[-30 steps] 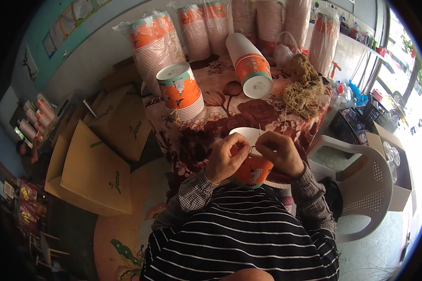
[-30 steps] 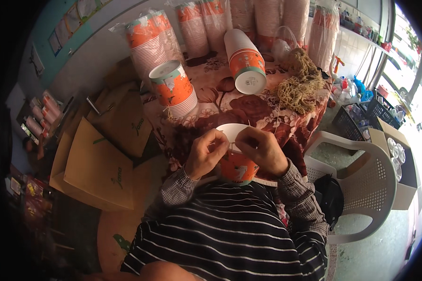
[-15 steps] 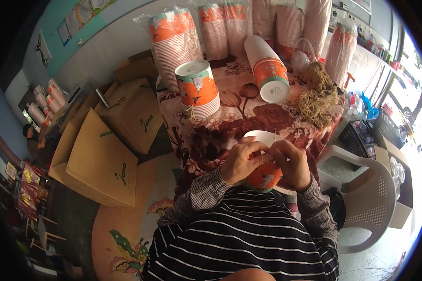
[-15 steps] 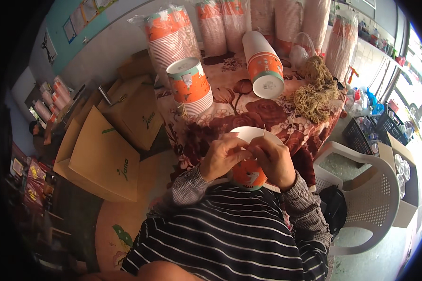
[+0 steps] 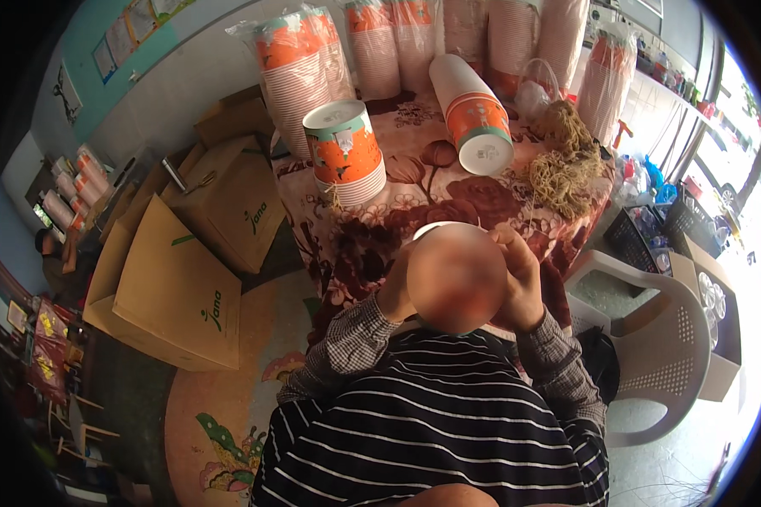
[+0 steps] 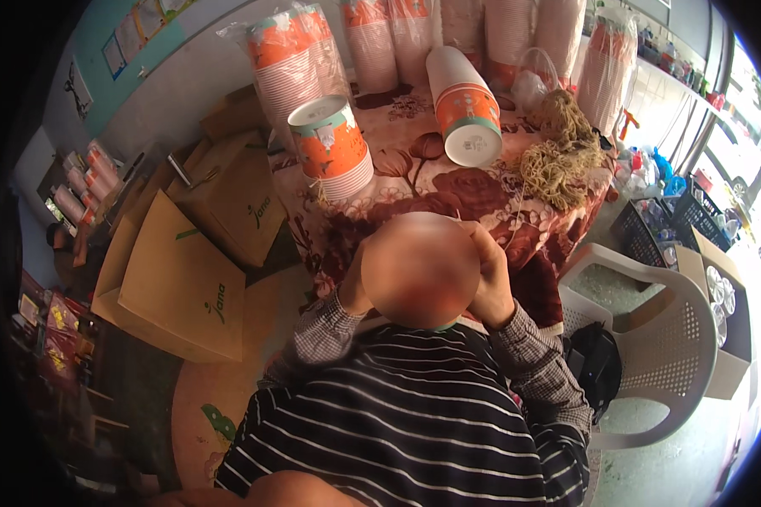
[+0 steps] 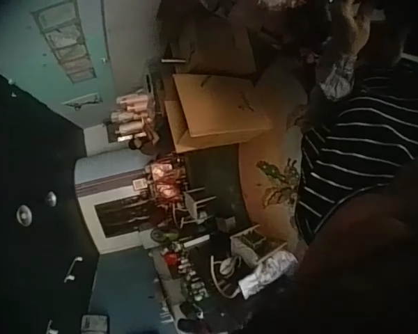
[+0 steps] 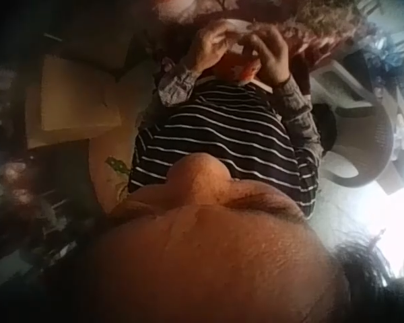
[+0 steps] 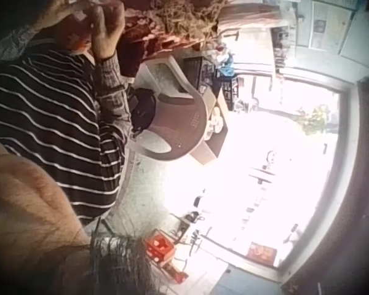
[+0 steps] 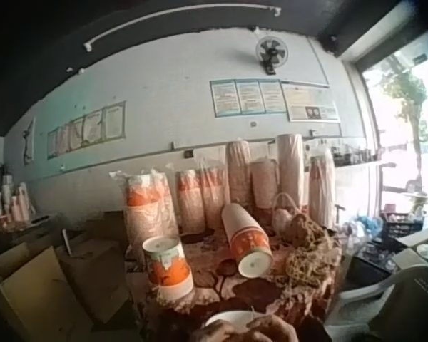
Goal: Threading a handle string through the holes of a paper bucket.
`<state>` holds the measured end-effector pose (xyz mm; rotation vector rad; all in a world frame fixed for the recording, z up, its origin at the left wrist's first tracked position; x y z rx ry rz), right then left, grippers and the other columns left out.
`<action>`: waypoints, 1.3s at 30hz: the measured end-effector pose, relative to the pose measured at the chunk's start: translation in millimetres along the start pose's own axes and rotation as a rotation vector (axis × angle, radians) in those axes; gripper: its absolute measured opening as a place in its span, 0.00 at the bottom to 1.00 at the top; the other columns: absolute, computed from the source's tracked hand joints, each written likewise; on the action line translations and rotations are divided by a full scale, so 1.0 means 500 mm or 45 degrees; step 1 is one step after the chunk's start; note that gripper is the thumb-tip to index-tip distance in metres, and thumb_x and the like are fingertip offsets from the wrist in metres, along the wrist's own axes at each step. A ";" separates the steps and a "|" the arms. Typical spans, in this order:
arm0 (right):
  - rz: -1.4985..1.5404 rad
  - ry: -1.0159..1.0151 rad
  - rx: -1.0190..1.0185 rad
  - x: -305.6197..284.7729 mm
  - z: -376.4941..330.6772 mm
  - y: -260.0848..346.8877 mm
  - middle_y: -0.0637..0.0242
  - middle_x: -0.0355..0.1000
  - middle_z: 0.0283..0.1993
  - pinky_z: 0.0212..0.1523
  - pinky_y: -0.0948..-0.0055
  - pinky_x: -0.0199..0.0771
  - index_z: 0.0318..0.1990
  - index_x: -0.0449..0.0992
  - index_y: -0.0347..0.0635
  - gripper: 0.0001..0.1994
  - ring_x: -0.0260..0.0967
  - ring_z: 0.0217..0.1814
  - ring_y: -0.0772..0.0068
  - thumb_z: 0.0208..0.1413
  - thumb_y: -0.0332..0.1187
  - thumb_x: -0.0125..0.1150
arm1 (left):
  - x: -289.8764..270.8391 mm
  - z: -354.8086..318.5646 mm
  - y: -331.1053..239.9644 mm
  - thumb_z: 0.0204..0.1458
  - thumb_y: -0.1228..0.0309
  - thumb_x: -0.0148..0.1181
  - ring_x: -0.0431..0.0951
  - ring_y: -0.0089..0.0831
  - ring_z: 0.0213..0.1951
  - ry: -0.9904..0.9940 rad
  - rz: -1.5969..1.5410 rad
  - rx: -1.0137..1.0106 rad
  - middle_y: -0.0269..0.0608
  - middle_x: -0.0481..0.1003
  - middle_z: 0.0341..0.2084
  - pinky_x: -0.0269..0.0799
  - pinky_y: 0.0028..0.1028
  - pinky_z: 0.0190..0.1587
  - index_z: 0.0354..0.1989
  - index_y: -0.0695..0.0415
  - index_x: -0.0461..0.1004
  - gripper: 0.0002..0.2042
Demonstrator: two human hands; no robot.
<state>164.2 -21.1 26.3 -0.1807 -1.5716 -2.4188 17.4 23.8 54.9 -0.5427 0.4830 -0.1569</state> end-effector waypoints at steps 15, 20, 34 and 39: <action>-0.029 0.016 0.217 -0.037 0.012 -0.020 0.71 0.73 0.33 0.31 0.83 0.68 0.45 0.72 0.41 0.07 0.67 0.28 0.85 0.62 0.32 0.54 | 0.038 -0.016 0.014 0.54 0.76 0.59 0.80 0.32 0.31 0.047 -0.189 -0.294 0.44 0.77 0.29 0.74 0.27 0.31 0.37 0.63 0.71 0.05; -0.033 0.033 0.234 -0.047 0.008 -0.020 0.72 0.72 0.32 0.30 0.84 0.68 0.43 0.73 0.41 0.07 0.67 0.28 0.84 0.63 0.33 0.55 | 0.047 -0.017 0.013 0.54 0.76 0.58 0.80 0.34 0.31 0.040 -0.190 -0.232 0.45 0.77 0.29 0.74 0.28 0.33 0.37 0.64 0.71 0.06; -0.122 0.081 0.270 -0.059 0.011 0.003 0.74 0.74 0.33 0.31 0.85 0.66 0.40 0.74 0.43 0.08 0.67 0.28 0.87 0.63 0.37 0.55 | 0.067 -0.012 0.012 0.58 0.72 0.56 0.80 0.30 0.32 0.063 -0.242 -0.273 0.43 0.77 0.30 0.75 0.26 0.33 0.39 0.63 0.71 0.07; -0.029 0.057 0.271 -0.068 0.007 0.001 0.75 0.73 0.32 0.30 0.85 0.66 0.39 0.74 0.43 0.08 0.67 0.29 0.87 0.63 0.37 0.55 | 0.076 0.000 -0.005 0.60 0.73 0.54 0.80 0.28 0.33 0.074 -0.289 -0.262 0.41 0.77 0.30 0.76 0.25 0.31 0.41 0.63 0.70 0.07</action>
Point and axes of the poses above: each hand's wrist, its own z-axis towards the middle knuckle, its own x-axis out of the palm, y = z × x, the point moved 5 cm from there along z, towards the middle knuckle
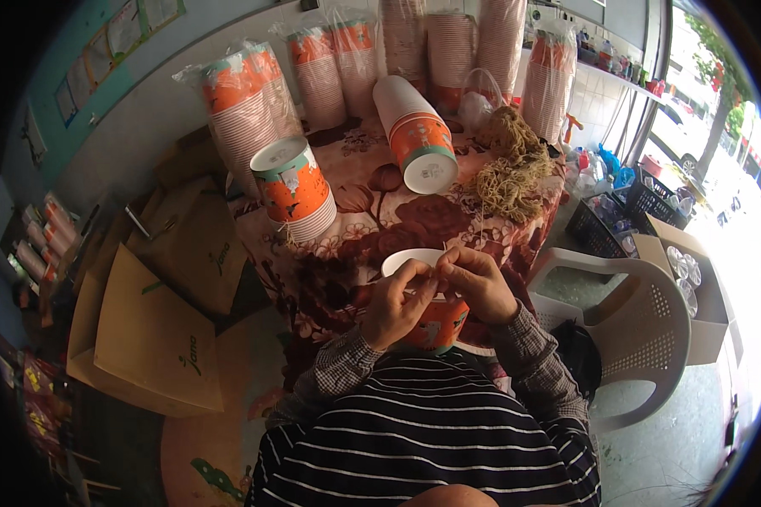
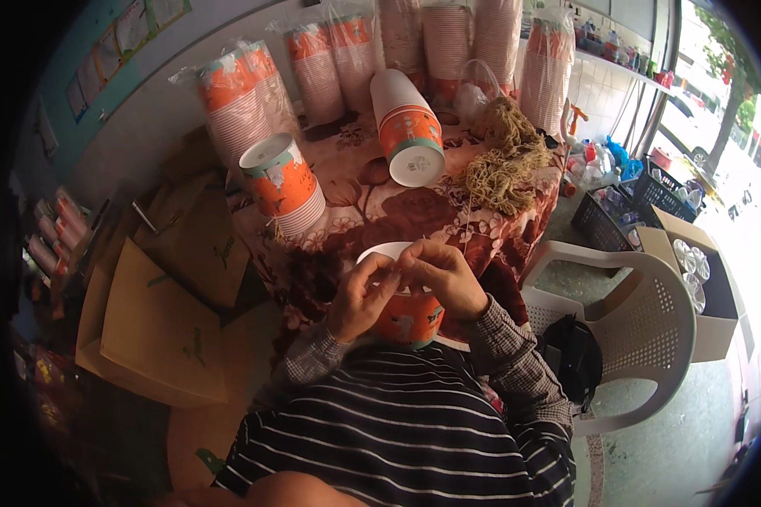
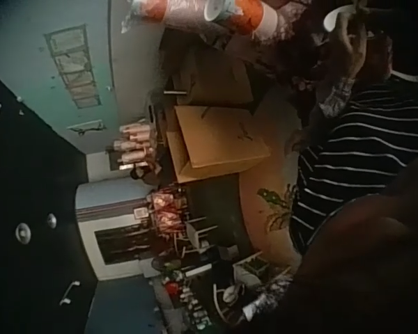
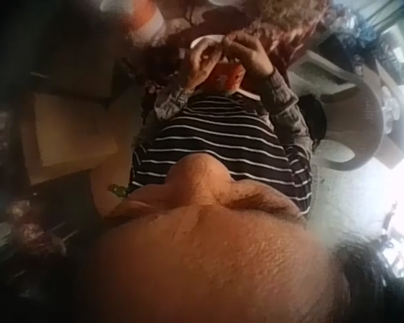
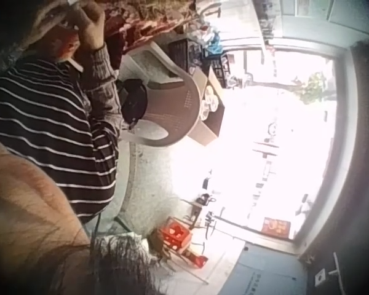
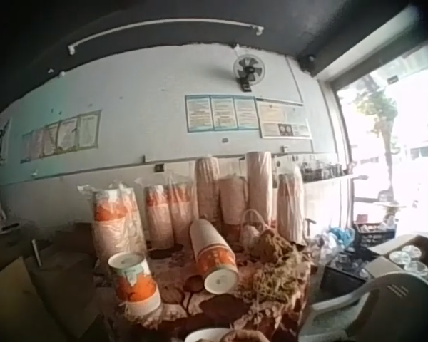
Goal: Threading a handle string through the holes of a paper bucket.
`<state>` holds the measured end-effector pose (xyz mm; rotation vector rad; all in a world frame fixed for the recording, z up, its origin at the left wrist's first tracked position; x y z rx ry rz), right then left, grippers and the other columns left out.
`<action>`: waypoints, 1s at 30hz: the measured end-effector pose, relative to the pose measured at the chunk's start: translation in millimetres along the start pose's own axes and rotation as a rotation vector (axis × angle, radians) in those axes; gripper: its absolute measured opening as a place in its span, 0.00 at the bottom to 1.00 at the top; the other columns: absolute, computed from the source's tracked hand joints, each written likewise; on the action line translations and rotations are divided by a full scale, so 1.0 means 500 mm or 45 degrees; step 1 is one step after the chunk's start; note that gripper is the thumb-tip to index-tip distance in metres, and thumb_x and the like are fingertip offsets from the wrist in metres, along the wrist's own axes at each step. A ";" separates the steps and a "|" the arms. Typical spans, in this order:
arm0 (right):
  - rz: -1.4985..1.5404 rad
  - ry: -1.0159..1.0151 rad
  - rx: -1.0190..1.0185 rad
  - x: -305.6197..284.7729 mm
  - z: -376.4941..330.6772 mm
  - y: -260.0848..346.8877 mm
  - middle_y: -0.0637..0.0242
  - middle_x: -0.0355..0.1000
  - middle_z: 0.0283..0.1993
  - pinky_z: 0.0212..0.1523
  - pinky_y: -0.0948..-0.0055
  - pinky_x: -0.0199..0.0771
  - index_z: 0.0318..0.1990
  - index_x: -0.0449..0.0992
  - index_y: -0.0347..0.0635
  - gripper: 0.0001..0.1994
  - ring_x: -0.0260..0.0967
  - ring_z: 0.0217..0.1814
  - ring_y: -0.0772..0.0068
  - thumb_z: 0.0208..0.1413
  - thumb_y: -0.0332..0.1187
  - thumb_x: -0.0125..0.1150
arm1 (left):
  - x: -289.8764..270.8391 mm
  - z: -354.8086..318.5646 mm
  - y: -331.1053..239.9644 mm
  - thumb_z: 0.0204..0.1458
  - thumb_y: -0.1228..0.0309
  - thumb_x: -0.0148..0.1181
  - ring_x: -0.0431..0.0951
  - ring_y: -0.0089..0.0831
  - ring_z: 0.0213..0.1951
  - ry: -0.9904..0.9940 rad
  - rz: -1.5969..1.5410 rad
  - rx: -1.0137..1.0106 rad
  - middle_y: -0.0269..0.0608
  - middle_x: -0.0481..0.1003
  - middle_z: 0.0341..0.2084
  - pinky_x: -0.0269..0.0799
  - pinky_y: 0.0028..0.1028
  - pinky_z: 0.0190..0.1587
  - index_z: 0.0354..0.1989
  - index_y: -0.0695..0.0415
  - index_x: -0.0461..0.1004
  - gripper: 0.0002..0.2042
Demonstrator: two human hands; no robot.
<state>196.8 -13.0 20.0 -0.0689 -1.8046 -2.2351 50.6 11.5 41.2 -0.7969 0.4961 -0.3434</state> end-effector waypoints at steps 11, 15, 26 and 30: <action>-0.053 0.010 0.048 0.010 0.003 -0.011 0.73 0.72 0.33 0.31 0.84 0.70 0.39 0.74 0.40 0.07 0.69 0.31 0.85 0.63 0.34 0.55 | -0.013 -0.017 0.019 0.59 0.74 0.55 0.79 0.29 0.33 -0.008 0.034 -0.006 0.41 0.76 0.30 0.74 0.25 0.35 0.40 0.63 0.70 0.06; 0.018 -0.004 0.046 0.003 0.008 -0.023 0.73 0.73 0.33 0.31 0.85 0.69 0.38 0.75 0.41 0.07 0.68 0.30 0.85 0.63 0.35 0.55 | -0.013 -0.013 0.014 0.57 0.75 0.57 0.80 0.36 0.32 -0.024 0.110 0.047 0.45 0.76 0.30 0.74 0.28 0.32 0.39 0.63 0.69 0.06; 0.082 0.022 -0.053 0.007 0.010 -0.022 0.71 0.72 0.32 0.30 0.85 0.70 0.39 0.74 0.40 0.07 0.69 0.32 0.84 0.62 0.34 0.55 | -0.016 -0.013 0.010 0.57 0.75 0.56 0.79 0.33 0.32 -0.037 0.098 0.059 0.44 0.76 0.29 0.74 0.27 0.32 0.38 0.63 0.70 0.05; 0.106 0.033 -0.042 0.007 0.012 -0.021 0.71 0.72 0.33 0.31 0.85 0.70 0.39 0.73 0.39 0.07 0.69 0.33 0.83 0.62 0.34 0.55 | -0.014 -0.018 0.021 0.57 0.75 0.56 0.79 0.33 0.32 -0.059 0.140 0.048 0.44 0.76 0.30 0.74 0.28 0.32 0.38 0.63 0.70 0.05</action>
Point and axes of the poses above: each hand's wrist, its own z-axis towards the middle knuckle, its own x-axis out of the palm, y = z × x, the point moved 5 cm from there along z, towards the middle knuckle
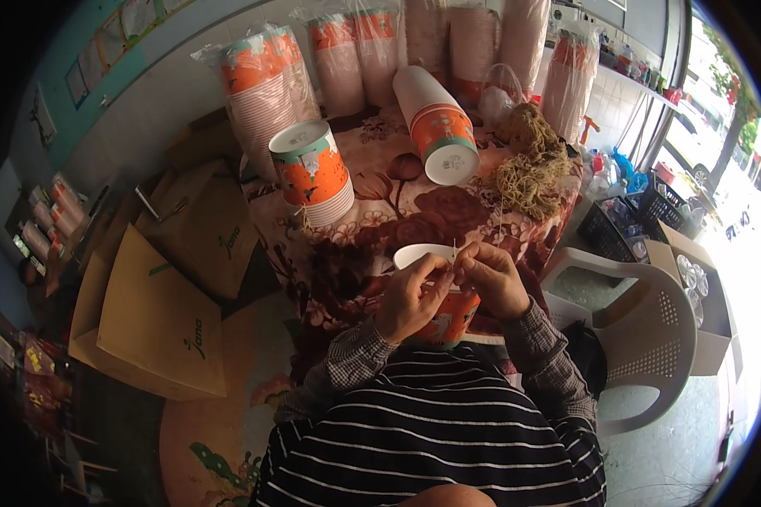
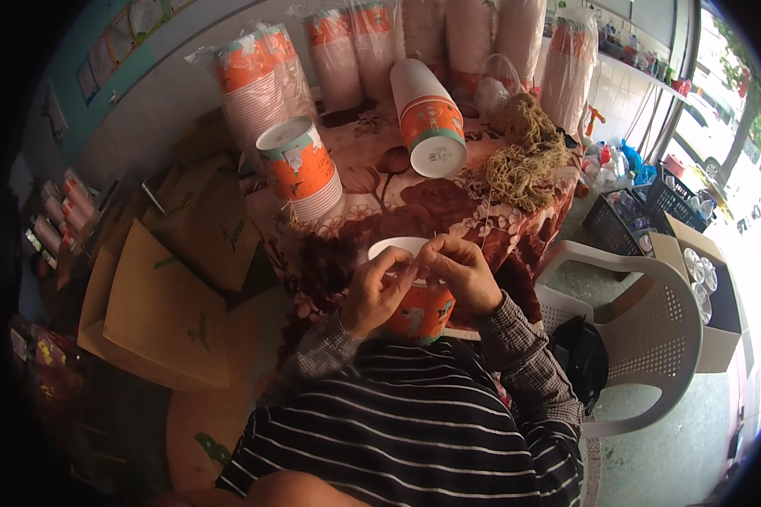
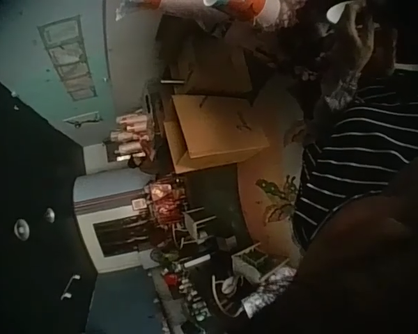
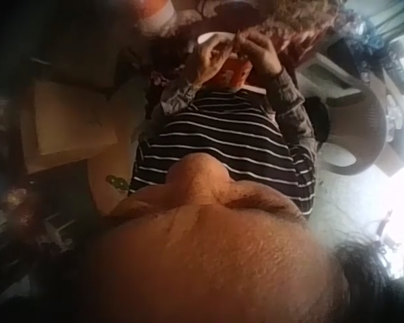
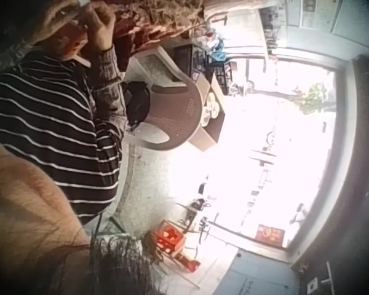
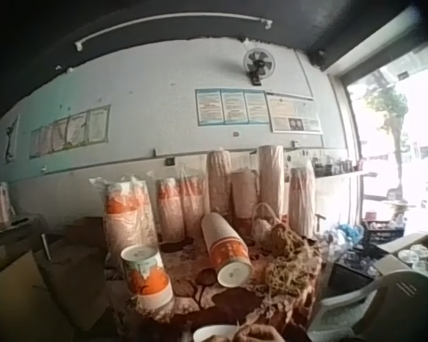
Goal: Threading a handle string through the holes of a paper bucket.
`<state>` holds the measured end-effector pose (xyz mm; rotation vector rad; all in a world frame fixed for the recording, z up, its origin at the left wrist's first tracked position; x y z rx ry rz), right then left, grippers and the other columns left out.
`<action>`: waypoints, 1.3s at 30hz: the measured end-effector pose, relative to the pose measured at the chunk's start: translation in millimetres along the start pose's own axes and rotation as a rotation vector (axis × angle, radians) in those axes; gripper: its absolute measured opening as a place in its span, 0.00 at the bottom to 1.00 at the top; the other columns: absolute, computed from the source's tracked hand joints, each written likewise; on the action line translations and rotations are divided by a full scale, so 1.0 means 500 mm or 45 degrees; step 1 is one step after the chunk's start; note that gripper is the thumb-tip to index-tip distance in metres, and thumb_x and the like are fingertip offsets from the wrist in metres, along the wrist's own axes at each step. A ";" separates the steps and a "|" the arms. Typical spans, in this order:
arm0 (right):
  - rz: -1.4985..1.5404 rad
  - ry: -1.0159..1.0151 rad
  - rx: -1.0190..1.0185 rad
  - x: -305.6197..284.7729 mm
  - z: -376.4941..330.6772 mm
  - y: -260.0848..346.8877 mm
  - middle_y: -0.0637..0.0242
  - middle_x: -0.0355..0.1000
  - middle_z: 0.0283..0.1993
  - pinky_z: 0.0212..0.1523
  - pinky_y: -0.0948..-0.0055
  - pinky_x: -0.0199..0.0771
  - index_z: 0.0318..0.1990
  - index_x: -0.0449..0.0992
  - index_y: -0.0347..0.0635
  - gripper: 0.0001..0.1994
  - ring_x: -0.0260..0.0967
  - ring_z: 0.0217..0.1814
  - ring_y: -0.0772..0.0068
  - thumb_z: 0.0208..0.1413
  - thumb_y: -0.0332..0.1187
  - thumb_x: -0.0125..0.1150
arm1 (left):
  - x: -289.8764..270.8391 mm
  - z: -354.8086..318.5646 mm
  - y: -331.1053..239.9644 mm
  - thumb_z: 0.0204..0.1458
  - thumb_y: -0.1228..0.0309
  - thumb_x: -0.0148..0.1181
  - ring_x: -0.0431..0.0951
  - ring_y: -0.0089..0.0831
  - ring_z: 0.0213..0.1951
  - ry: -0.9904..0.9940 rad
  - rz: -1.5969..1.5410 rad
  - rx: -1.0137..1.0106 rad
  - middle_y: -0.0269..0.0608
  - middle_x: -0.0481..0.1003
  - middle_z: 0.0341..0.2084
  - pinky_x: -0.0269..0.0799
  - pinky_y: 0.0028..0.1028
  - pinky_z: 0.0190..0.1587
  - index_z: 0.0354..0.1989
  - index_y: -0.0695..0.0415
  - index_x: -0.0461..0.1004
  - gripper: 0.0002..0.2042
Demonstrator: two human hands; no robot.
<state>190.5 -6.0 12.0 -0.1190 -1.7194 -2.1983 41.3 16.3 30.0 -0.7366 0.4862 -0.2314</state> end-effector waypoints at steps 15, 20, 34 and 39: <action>0.023 0.005 -0.010 -0.010 -0.019 0.003 0.70 0.72 0.33 0.31 0.84 0.69 0.39 0.73 0.39 0.09 0.69 0.31 0.82 0.63 0.35 0.54 | 0.010 0.003 -0.013 0.56 0.77 0.57 0.79 0.33 0.31 -0.030 0.016 0.043 0.44 0.76 0.29 0.74 0.27 0.31 0.37 0.63 0.70 0.04; 0.015 0.096 -0.049 -0.005 -0.029 0.007 0.71 0.72 0.33 0.31 0.84 0.69 0.40 0.73 0.39 0.08 0.68 0.30 0.84 0.64 0.34 0.52 | 0.004 0.001 -0.027 0.56 0.75 0.57 0.77 0.27 0.30 -0.009 0.076 0.150 0.40 0.74 0.29 0.72 0.23 0.30 0.36 0.62 0.72 0.04; 0.859 -0.074 -0.046 -0.060 -0.001 -0.054 0.70 0.66 0.28 0.25 0.80 0.59 0.38 0.70 0.42 0.11 0.57 0.22 0.79 0.64 0.39 0.49 | 0.012 0.006 0.013 0.54 0.75 0.58 0.78 0.32 0.31 0.001 0.157 0.027 0.42 0.75 0.28 0.74 0.28 0.32 0.34 0.63 0.72 0.04; 0.750 -0.024 -0.037 -0.061 0.003 -0.051 0.69 0.69 0.27 0.25 0.79 0.62 0.39 0.72 0.39 0.10 0.61 0.23 0.77 0.64 0.37 0.49 | -0.010 0.005 0.048 0.55 0.72 0.58 0.78 0.27 0.31 0.045 0.001 -0.184 0.41 0.77 0.29 0.72 0.25 0.33 0.33 0.64 0.75 0.07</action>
Point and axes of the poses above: each hand's wrist, its own z-axis towards the middle knuckle, its own x-axis out of the palm, y = z × x, the point moved 5 cm from there along z, towards the middle knuckle
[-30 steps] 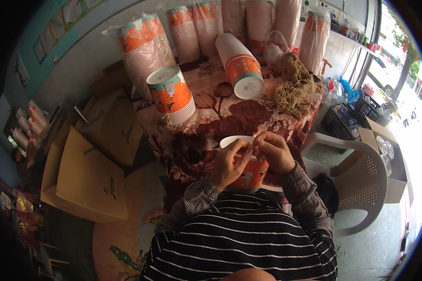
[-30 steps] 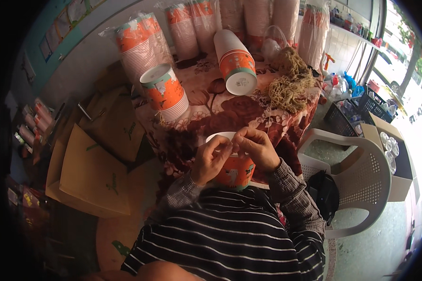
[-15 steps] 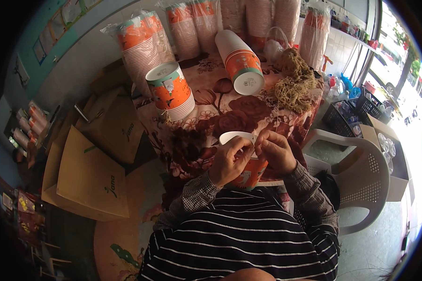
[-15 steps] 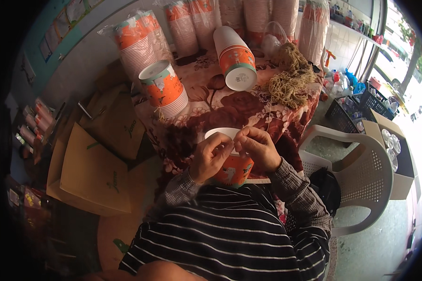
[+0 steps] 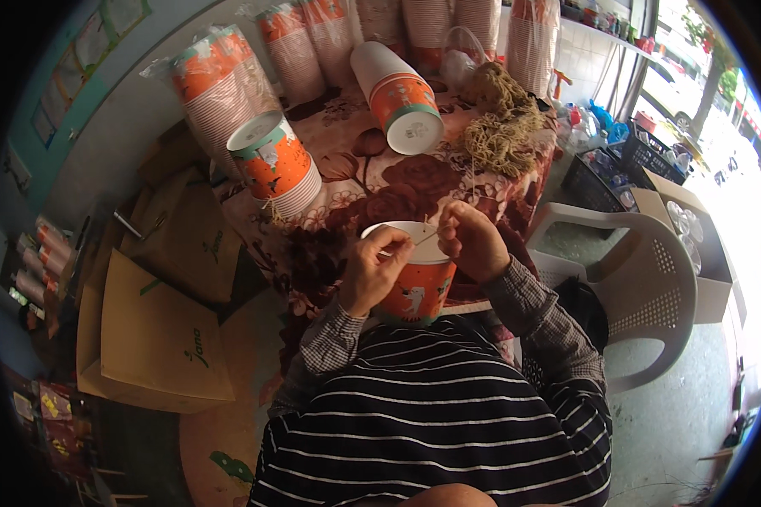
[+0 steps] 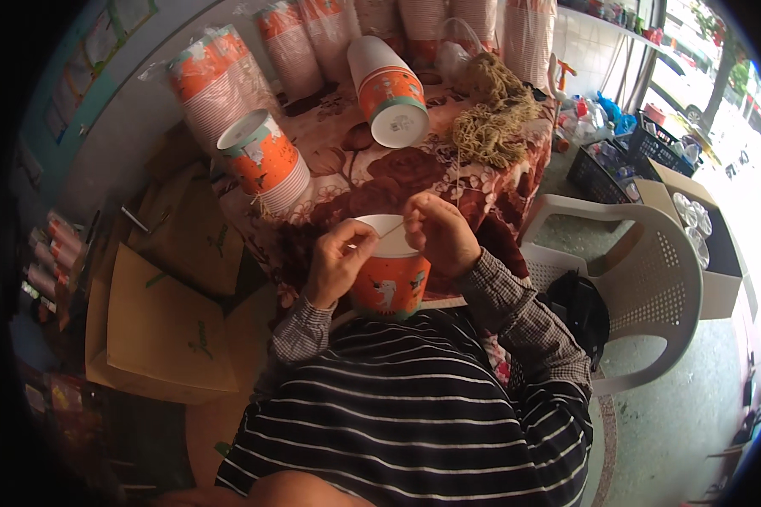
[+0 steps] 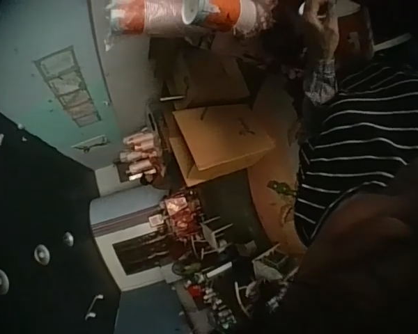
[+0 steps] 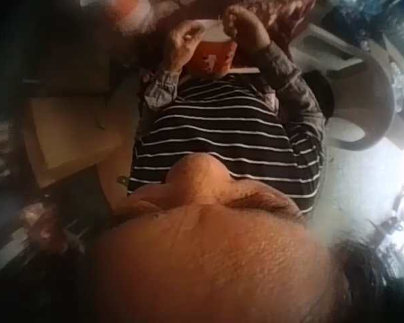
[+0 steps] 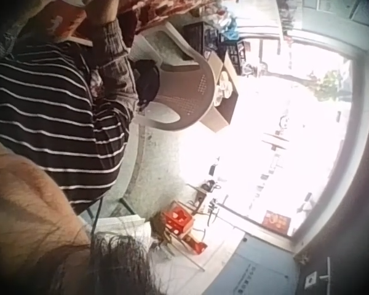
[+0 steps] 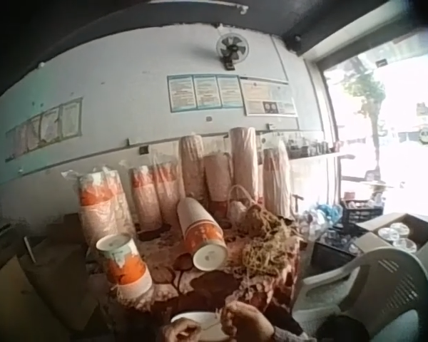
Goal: Threading a handle string through the holes of a paper bucket.
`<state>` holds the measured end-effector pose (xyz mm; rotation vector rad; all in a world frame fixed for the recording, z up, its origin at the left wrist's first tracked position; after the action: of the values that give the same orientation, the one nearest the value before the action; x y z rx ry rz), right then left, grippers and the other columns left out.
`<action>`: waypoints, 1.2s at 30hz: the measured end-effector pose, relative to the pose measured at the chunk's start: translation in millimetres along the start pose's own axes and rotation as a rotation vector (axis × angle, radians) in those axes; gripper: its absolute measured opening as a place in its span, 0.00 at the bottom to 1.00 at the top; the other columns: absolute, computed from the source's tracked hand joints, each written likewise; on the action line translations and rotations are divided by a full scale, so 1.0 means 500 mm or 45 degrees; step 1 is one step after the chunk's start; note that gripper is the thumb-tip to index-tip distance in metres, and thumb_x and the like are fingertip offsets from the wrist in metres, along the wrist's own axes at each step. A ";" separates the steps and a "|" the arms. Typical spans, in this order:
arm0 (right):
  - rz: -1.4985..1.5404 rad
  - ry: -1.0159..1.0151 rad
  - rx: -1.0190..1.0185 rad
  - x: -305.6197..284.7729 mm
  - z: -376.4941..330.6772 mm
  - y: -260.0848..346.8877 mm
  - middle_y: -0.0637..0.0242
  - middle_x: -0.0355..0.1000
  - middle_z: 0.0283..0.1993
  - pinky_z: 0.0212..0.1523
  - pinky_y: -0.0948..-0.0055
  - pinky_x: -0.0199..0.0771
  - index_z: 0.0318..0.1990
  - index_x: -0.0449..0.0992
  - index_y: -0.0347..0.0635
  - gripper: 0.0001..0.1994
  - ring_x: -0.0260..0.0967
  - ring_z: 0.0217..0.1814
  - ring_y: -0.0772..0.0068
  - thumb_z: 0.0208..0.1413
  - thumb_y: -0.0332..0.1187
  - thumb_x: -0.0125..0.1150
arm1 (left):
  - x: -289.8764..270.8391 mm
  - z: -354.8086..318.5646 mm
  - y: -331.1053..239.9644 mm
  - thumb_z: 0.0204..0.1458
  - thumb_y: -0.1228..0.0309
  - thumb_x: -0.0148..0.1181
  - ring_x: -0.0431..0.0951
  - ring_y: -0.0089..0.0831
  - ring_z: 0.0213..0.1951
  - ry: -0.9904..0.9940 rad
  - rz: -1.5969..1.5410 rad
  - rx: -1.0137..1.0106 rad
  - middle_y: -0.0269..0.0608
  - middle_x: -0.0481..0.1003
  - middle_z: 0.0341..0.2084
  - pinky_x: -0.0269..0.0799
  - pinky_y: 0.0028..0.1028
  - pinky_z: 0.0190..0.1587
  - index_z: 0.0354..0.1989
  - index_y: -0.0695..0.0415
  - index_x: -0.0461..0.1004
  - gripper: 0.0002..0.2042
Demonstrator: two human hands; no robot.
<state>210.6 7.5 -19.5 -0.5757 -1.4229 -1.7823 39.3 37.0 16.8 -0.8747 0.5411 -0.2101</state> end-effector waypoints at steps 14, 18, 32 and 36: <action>-1.118 -0.033 0.146 0.062 -0.025 0.041 0.69 0.73 0.30 0.29 0.83 0.69 0.46 0.71 0.34 0.10 0.68 0.28 0.83 0.63 0.32 0.53 | -0.053 0.007 0.002 0.59 0.70 0.58 0.73 0.16 0.25 0.016 -0.121 -0.119 0.33 0.74 0.24 0.70 0.19 0.28 0.34 0.63 0.75 0.08; -1.139 0.092 0.218 0.115 -0.033 0.015 0.69 0.74 0.35 0.33 0.82 0.71 0.51 0.69 0.35 0.13 0.70 0.32 0.84 0.62 0.31 0.57 | -0.054 0.017 -0.021 0.59 0.71 0.58 0.73 0.16 0.28 0.075 -0.139 -0.091 0.31 0.74 0.24 0.71 0.19 0.28 0.34 0.64 0.74 0.07; -1.536 -0.031 -0.195 0.142 -0.005 -0.010 0.73 0.67 0.30 0.30 0.81 0.67 0.45 0.74 0.37 0.09 0.63 0.28 0.86 0.57 0.28 0.61 | -0.051 -0.021 0.001 0.59 0.73 0.57 0.76 0.20 0.32 -0.116 -0.095 0.123 0.37 0.77 0.30 0.73 0.22 0.36 0.37 0.64 0.74 0.06; -1.890 -0.034 -0.540 0.150 -0.015 -0.022 0.66 0.69 0.31 0.29 0.78 0.68 0.41 0.76 0.36 0.09 0.67 0.28 0.78 0.52 0.24 0.62 | -0.058 -0.029 0.018 0.59 0.72 0.57 0.77 0.21 0.32 -0.054 -0.150 -0.025 0.37 0.77 0.29 0.72 0.22 0.36 0.37 0.64 0.74 0.06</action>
<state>157.4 -20.4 27.7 0.4892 -1.5822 -3.2341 6.9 44.4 12.7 -0.9288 0.4536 -0.2931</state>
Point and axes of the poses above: each hand's wrist, its own z-axis towards the middle knuckle, its own x-axis out of the palm, y = z × x, the point moved 5 cm from there along z, towards the middle knuckle
